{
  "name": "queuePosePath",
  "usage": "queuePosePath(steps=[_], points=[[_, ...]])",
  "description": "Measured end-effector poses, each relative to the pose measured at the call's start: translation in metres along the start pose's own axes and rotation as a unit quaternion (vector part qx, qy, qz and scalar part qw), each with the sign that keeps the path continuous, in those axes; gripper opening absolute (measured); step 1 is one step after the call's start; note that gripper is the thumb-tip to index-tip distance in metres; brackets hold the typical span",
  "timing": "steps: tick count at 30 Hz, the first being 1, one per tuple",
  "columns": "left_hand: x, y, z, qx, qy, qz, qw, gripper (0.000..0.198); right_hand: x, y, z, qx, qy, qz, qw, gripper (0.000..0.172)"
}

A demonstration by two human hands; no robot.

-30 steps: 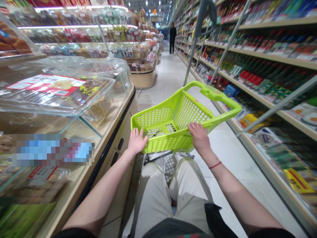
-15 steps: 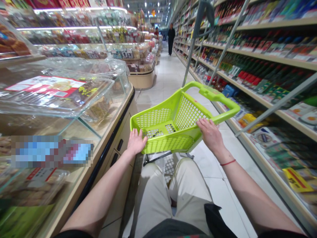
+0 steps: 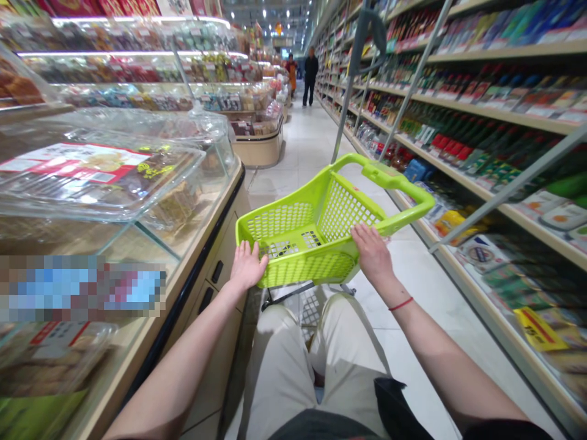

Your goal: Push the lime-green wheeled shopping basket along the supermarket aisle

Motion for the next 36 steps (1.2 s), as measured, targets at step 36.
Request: queuePosePath(steps=[36], points=[[0.002, 0.000, 0.004, 0.004, -0.012, 0.002, 1.000, 0.065, -0.001, 0.020, 0.018, 0.050, -0.028, 0.000, 0.998, 0.044]])
Point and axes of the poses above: each hand's wrist, its own x-axis away from the middle knuckle, its own z-axis out of the back of the hand, y = z × x, the point moved 1 cm from there along -x, towards the middle knuckle, and after that the axes turned 12 degrees about -y, right-handed, at the moved point
